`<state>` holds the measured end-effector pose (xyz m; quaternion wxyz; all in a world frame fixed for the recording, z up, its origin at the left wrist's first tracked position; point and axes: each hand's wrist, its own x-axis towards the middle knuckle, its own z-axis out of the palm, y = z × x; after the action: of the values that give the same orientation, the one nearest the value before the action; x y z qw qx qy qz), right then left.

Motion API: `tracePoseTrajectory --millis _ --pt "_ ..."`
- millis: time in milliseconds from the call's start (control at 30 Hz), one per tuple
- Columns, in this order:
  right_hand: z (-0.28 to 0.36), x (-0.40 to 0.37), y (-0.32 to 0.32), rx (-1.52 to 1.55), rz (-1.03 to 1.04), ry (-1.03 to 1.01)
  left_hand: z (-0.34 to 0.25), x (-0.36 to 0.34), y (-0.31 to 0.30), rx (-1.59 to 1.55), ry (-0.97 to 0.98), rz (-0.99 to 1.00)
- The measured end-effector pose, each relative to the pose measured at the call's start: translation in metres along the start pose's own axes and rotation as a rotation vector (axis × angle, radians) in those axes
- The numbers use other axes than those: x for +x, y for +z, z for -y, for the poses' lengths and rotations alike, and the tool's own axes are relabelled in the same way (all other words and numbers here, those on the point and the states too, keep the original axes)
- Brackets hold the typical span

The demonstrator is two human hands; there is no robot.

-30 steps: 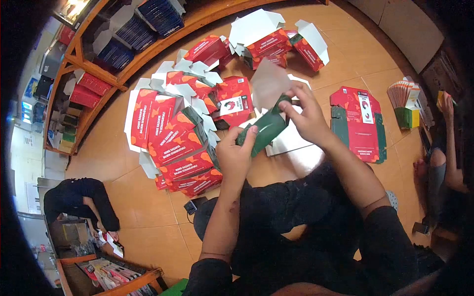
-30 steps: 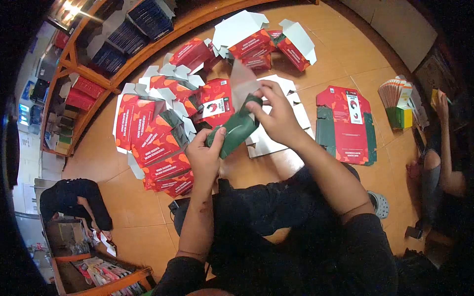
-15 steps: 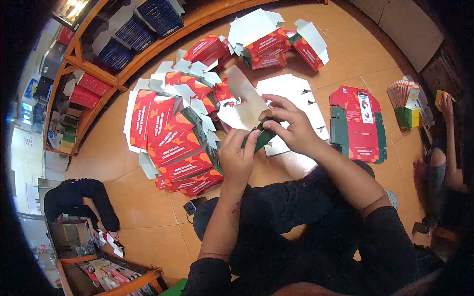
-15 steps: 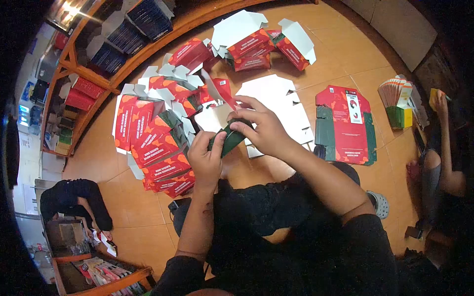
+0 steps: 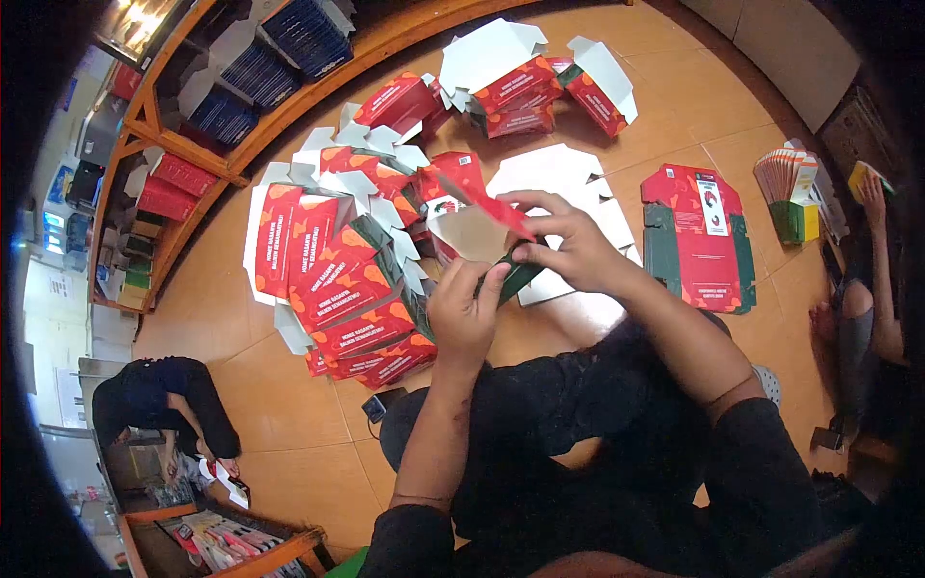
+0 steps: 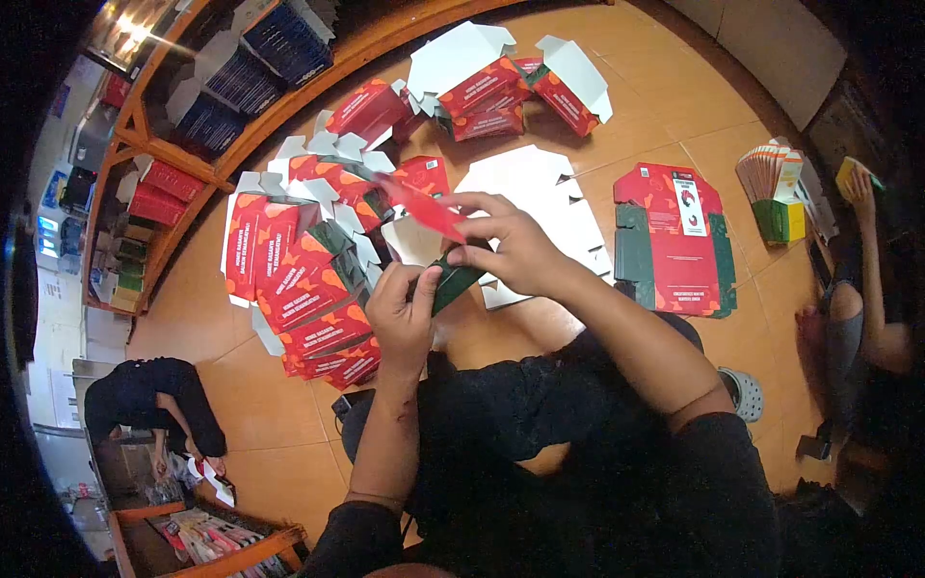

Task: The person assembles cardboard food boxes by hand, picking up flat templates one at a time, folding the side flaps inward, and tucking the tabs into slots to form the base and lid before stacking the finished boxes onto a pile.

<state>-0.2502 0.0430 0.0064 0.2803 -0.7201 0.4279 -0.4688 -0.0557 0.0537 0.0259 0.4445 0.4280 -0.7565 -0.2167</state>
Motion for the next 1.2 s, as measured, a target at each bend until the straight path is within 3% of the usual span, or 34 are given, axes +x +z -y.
tracePoseTrajectory --millis 100,167,233,267,333,367,400,467,500,600,667,700,733,800,833,867,933,967,1000,1067,1133,1167,1200 --pt "0.008 -0.001 0.001 -0.016 0.019 0.006 0.001 -0.001 0.002 -0.001 -0.001 -0.018" --pt "0.012 -0.001 0.005 -0.086 -0.165 0.14 0.004 -0.002 0.006 0.014 -0.036 -0.04" --pt "0.01 0.0 0.005 0.067 -0.205 0.219 0.006 -0.001 0.012 0.073 0.231 0.0" --pt "0.008 0.0 0.003 0.216 -0.244 0.301 0.004 -0.002 0.013 0.074 0.232 -0.005" --pt "-0.005 0.002 -0.001 0.278 -0.377 0.318 -0.01 -0.003 0.011 -0.072 -0.044 -0.084" --pt "-0.009 0.002 -0.004 0.345 -0.414 0.333 0.005 -0.004 0.011 -0.027 -0.05 -0.219" --pt "-0.011 0.002 -0.009 0.412 -0.452 0.348 0.019 -0.002 0.008 -0.03 -0.046 -0.221" --pt "-0.024 0.003 -0.014 0.367 -0.501 0.225 0.041 0.007 -0.002 -0.19 -0.282 -0.479" --pt "-0.028 0.002 -0.018 0.423 -0.482 0.225 0.047 0.013 -0.01 -0.189 -0.279 -0.481" --pt "-0.027 0.002 -0.018 0.506 -0.415 0.221 0.049 0.018 -0.027 -0.814 -0.521 -0.138" --pt "-0.017 0.002 -0.011 0.84 -0.464 0.341 0.038 0.023 -0.031 -0.819 -0.465 0.09" --pt "-0.021 0.002 -0.01 1.034 -0.369 0.242 0.037 0.02 -0.028 -0.674 -0.43 0.111" --pt "-0.024 -0.001 -0.008 1.081 -0.31 0.221 0.039 0.018 -0.028 -0.678 -0.425 0.107" --pt "-0.025 -0.002 -0.015 0.897 -0.174 0.294 0.047 0.014 -0.026 -0.858 -0.313 0.18" --pt "-0.023 -0.003 -0.016 0.893 -0.17 0.294 0.052 0.015 -0.027 -0.792 -0.326 0.212" --pt "-0.021 -0.005 -0.015 0.934 -0.204 0.408 0.052 0.011 -0.021 -0.795 -0.325 0.208" --pt "-0.014 -0.005 -0.012 0.973 -0.233 0.523 0.034 0.008 -0.005 -0.801 -0.584 -0.2" --pt "-0.007 -0.002 -0.009 0.906 -0.279 0.654 0.033 0.011 -0.001 -0.668 -0.528 -0.266" --pt "-0.003 0.0 -0.007 0.833 -0.325 0.785 0.036 0.013 -0.001 -0.67 -0.531 -0.269" --pt "-0.009 0.0 -0.018 0.64 -0.057 0.568 0.046 0.016 -0.004 -0.839 -0.767 -0.335" --pt "-0.029 -0.002 -0.027 0.469 0.158 0.63 0.058 0.017 -0.007 -0.953 -0.731 -0.331" --pt "-0.037 0.0 -0.025 0.46 0.163 0.629 0.062 0.018 -0.007 -1.024 -0.717 -0.3" --pt "-0.042 0.003 -0.023 0.569 0.032 0.717 0.061 0.02 -0.008 -1.096 -0.702 -0.27"
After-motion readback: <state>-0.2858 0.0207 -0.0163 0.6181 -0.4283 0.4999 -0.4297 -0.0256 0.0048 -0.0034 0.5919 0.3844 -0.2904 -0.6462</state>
